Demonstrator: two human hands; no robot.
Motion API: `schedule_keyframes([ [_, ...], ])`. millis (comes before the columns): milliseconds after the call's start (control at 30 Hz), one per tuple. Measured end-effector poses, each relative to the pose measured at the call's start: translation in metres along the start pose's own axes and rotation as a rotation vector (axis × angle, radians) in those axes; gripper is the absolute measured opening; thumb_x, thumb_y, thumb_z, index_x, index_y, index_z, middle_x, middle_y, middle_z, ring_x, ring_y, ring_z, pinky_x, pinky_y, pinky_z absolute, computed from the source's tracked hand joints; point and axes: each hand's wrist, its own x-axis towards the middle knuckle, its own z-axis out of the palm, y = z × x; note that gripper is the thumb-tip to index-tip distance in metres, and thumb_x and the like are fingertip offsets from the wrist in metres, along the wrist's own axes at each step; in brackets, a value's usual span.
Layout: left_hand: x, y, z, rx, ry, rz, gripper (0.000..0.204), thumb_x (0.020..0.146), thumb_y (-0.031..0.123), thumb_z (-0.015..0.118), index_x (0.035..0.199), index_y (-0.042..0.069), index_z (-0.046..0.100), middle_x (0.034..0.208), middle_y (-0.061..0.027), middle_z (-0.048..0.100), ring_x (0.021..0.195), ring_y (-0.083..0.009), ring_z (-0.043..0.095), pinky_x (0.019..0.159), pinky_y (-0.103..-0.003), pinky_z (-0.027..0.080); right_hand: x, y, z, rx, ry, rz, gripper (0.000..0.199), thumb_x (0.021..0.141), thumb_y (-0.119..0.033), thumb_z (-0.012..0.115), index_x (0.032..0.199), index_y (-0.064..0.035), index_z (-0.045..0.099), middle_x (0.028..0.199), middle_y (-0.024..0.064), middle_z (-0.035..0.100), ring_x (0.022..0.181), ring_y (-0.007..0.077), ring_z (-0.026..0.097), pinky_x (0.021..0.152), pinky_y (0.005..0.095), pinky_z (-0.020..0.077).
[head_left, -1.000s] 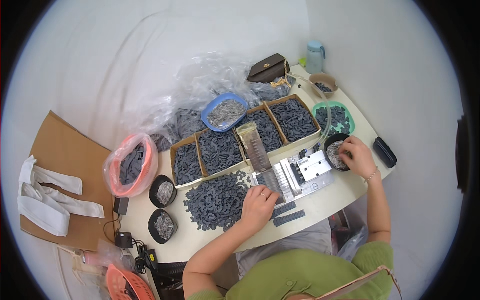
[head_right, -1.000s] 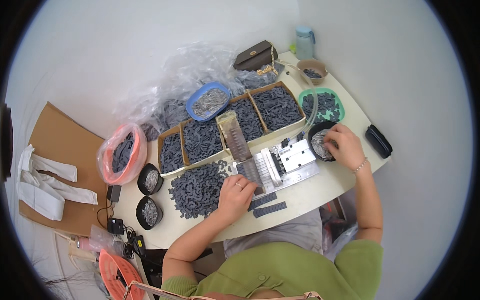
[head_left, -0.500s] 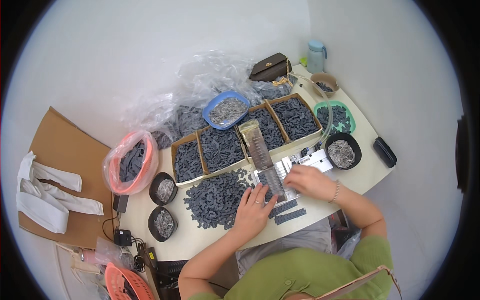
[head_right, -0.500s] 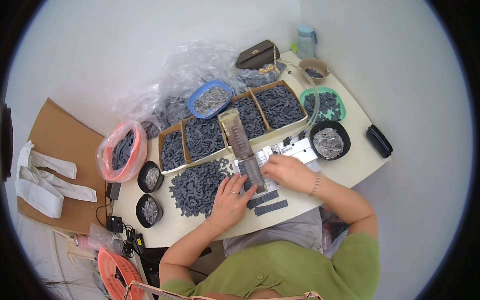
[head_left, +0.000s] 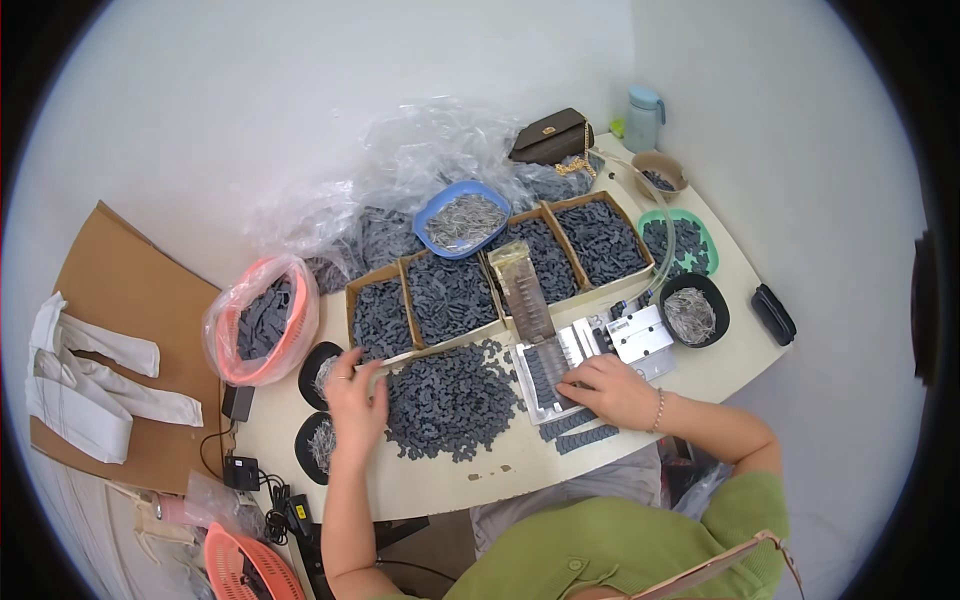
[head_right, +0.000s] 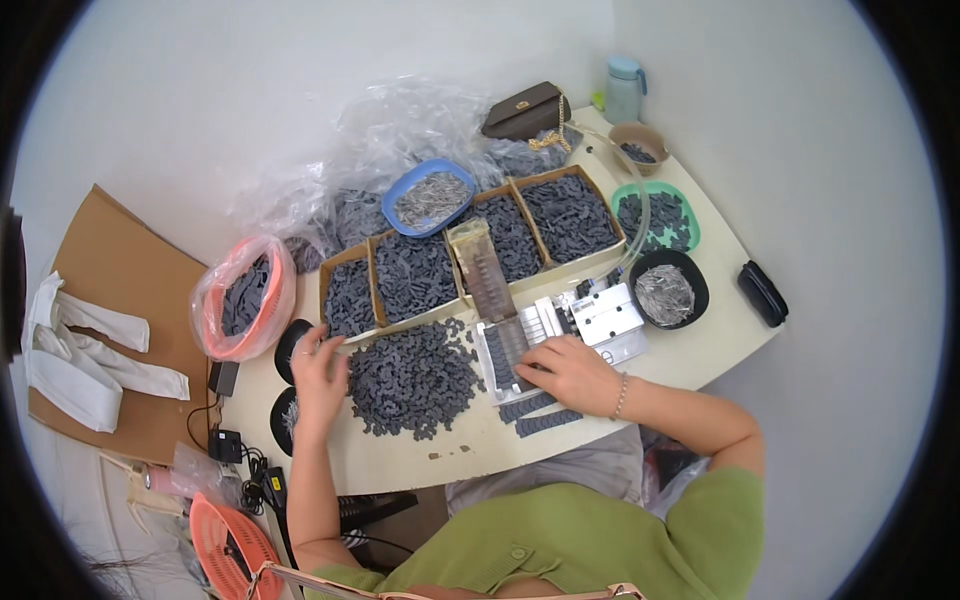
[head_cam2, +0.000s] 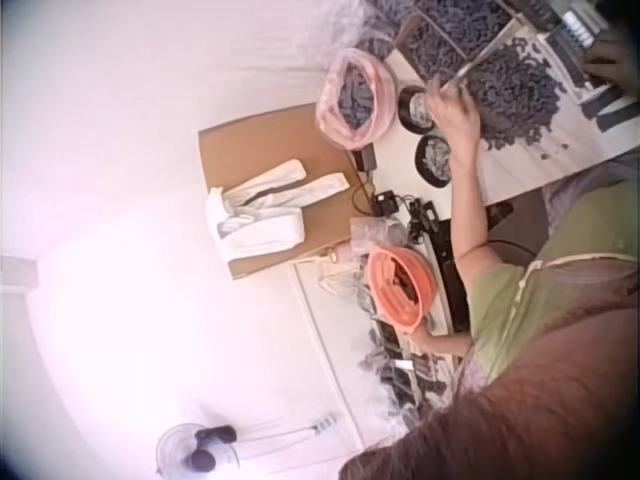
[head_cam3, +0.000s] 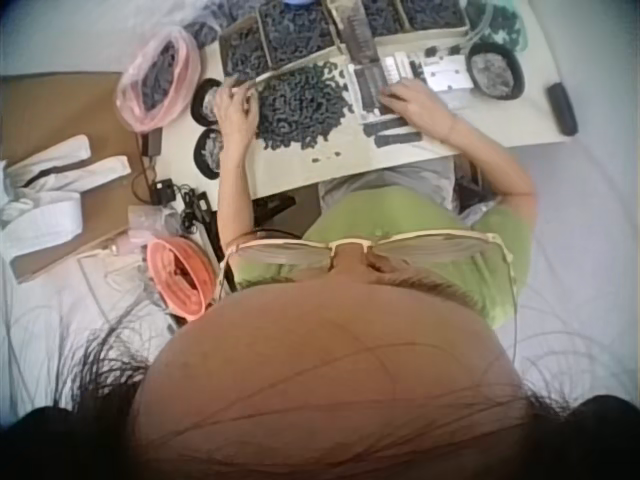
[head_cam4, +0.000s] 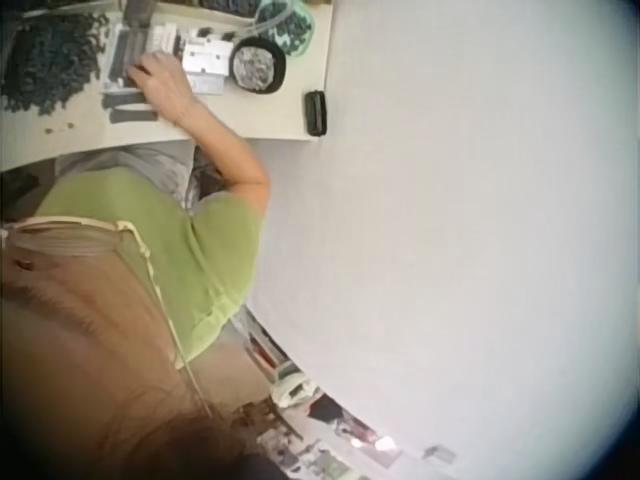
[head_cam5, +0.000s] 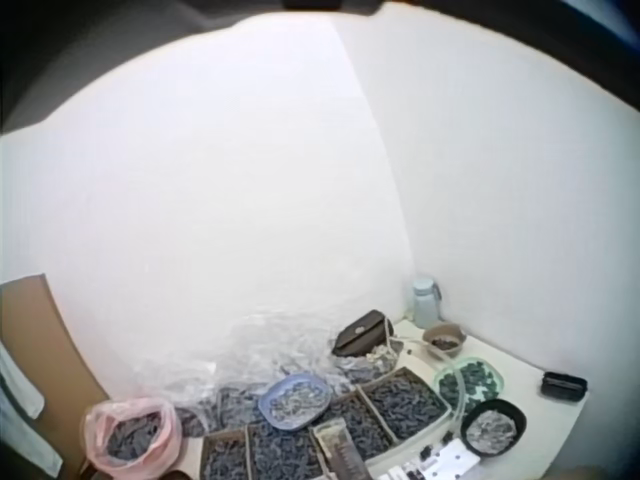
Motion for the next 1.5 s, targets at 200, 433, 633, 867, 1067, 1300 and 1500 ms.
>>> schedule_keyframes([
  [200, 0.004, -0.073, -0.011, -0.013, -0.142, -0.249, 0.015, 0.080, 0.005, 0.061, 0.093, -0.002, 0.066, 0.092, -0.0194, 0.063, 0.086, -0.0356, 0.060, 0.076, -0.043, 0.047, -0.006, -0.021, -0.006, -0.159, 0.003, 0.074, 0.055, 0.075, -0.034, 0.069, 0.119, -0.0029, 0.057, 0.128, 0.0108, 0.053, 0.116, 0.0272, 0.049, 0.098, 0.0474, 0.0352],
  [433, 0.012, -0.108, 0.003, 0.208, -0.369, -0.226, 0.008, 0.071, 0.007, 0.066, 0.077, 0.002, 0.068, 0.082, -0.0194, 0.065, 0.081, -0.0361, 0.064, 0.075, -0.045, 0.050, 0.053, 0.017, -0.028, -0.084, 0.177, 0.026, 0.024, 0.079, -0.027, 0.067, 0.094, -0.0087, 0.066, 0.115, 0.0100, 0.058, 0.111, 0.0270, 0.052, 0.094, 0.0440, 0.0395],
  [633, 0.017, -0.111, 0.002, 0.241, -0.409, -0.258, 0.008, 0.071, 0.006, 0.066, 0.079, 0.003, 0.065, 0.081, -0.0183, 0.065, 0.081, -0.0356, 0.064, 0.073, -0.045, 0.051, 0.173, 0.108, -0.045, -0.025, 0.196, 0.220, 0.014, 0.078, -0.017, 0.066, 0.088, -0.0075, 0.068, 0.091, 0.0094, 0.065, 0.092, 0.0278, 0.060, 0.081, 0.0403, 0.0467],
  [867, 0.012, -0.117, -0.008, 0.173, -0.430, -0.257, 0.010, 0.072, 0.003, 0.060, 0.081, 0.004, 0.064, 0.082, -0.0181, 0.066, 0.082, -0.0363, 0.064, 0.074, -0.046, 0.050, 0.265, 0.128, -0.016, -0.165, -0.420, 0.509, 0.021, 0.076, -0.024, 0.072, 0.090, -0.0098, 0.072, 0.098, 0.0116, 0.070, 0.094, 0.0272, 0.066, 0.079, 0.0396, 0.0525],
  [1067, 0.012, -0.118, -0.024, 0.162, -0.501, -0.340, 0.008, 0.072, 0.007, 0.063, 0.080, 0.005, 0.065, 0.082, -0.0176, 0.067, 0.082, -0.0355, 0.064, 0.073, -0.045, 0.050, 0.277, 0.150, 0.012, -0.404, -0.462, 0.478, 0.025, 0.076, -0.025, 0.070, 0.092, -0.0057, 0.072, 0.099, 0.0163, 0.069, 0.095, 0.0310, 0.066, 0.084, 0.0408, 0.0518],
  [1300, 0.008, -0.117, -0.015, 0.199, -0.483, -0.314, 0.009, 0.072, 0.010, 0.068, 0.079, 0.005, 0.065, 0.082, -0.0176, 0.066, 0.082, -0.0357, 0.064, 0.073, -0.045, 0.050, 0.260, 0.169, 0.011, -0.179, -0.280, 0.356, 0.013, 0.073, -0.016, 0.063, 0.080, -0.0105, 0.072, 0.090, 0.0152, 0.069, 0.086, 0.0325, 0.065, 0.077, 0.0420, 0.0521],
  [1500, 0.012, -0.118, -0.014, 0.217, -0.502, -0.324, 0.008, 0.073, 0.010, 0.067, 0.079, 0.005, 0.064, 0.082, -0.0176, 0.066, 0.082, -0.0358, 0.064, 0.073, -0.046, 0.050, 0.247, 0.168, 0.008, -0.159, -0.103, 0.358, 0.009, 0.069, -0.018, 0.065, 0.074, -0.0140, 0.071, 0.079, 0.0098, 0.068, 0.080, 0.0294, 0.065, 0.072, 0.0410, 0.0526],
])
